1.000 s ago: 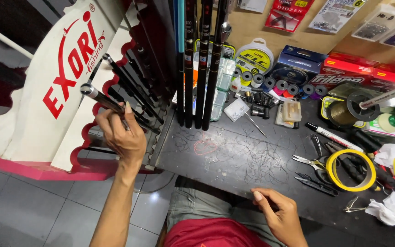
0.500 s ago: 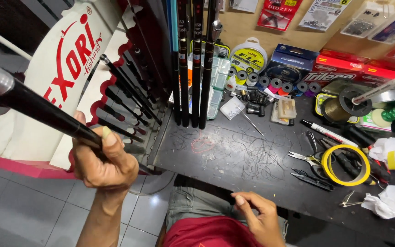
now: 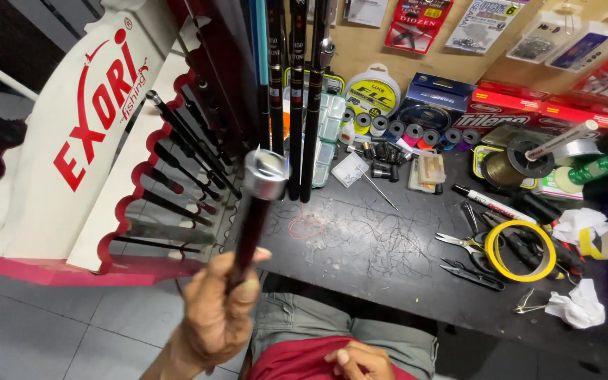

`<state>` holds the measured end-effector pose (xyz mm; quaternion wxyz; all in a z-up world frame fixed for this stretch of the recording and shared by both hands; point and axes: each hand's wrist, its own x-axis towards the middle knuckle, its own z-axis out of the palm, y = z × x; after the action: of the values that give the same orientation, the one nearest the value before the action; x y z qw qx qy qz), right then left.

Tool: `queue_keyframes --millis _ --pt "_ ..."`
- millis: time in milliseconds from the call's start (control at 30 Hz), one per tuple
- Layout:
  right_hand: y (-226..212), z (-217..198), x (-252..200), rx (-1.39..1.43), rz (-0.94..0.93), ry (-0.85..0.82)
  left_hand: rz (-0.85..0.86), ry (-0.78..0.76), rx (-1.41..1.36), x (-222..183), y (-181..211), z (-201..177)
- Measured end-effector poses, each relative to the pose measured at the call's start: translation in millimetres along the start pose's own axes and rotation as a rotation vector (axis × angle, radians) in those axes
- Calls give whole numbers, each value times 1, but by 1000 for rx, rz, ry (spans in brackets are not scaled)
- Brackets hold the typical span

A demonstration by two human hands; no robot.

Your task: Wrapping a fishing rod with yellow tape and preparing fine fishing line and hooks at a workbench.

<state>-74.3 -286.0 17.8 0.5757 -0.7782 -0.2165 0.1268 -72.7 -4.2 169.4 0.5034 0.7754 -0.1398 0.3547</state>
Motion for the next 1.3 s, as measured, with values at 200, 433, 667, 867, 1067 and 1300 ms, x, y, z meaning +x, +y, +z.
queue_keyframes --millis 200,433,667,867,1067,1300 --pt "-20 -45 29 -7 -109 78 -493 -459 -354 -11 12 44" --pt "-57 -79 57 272 6 219 -837 -727 -444 -46 12 74" --pt "-76 -90 66 580 -88 199 -976 -809 -801 -88 -2 100" --pt "-73 -90 61 943 -133 58 -1203 -968 -778 -45 29 79" --pt "-54 -85 57 888 -112 196 -1065 -900 -453 -68 27 100" --pt "-37 -86 60 872 -58 330 -1286 -991 239 -90 31 126"
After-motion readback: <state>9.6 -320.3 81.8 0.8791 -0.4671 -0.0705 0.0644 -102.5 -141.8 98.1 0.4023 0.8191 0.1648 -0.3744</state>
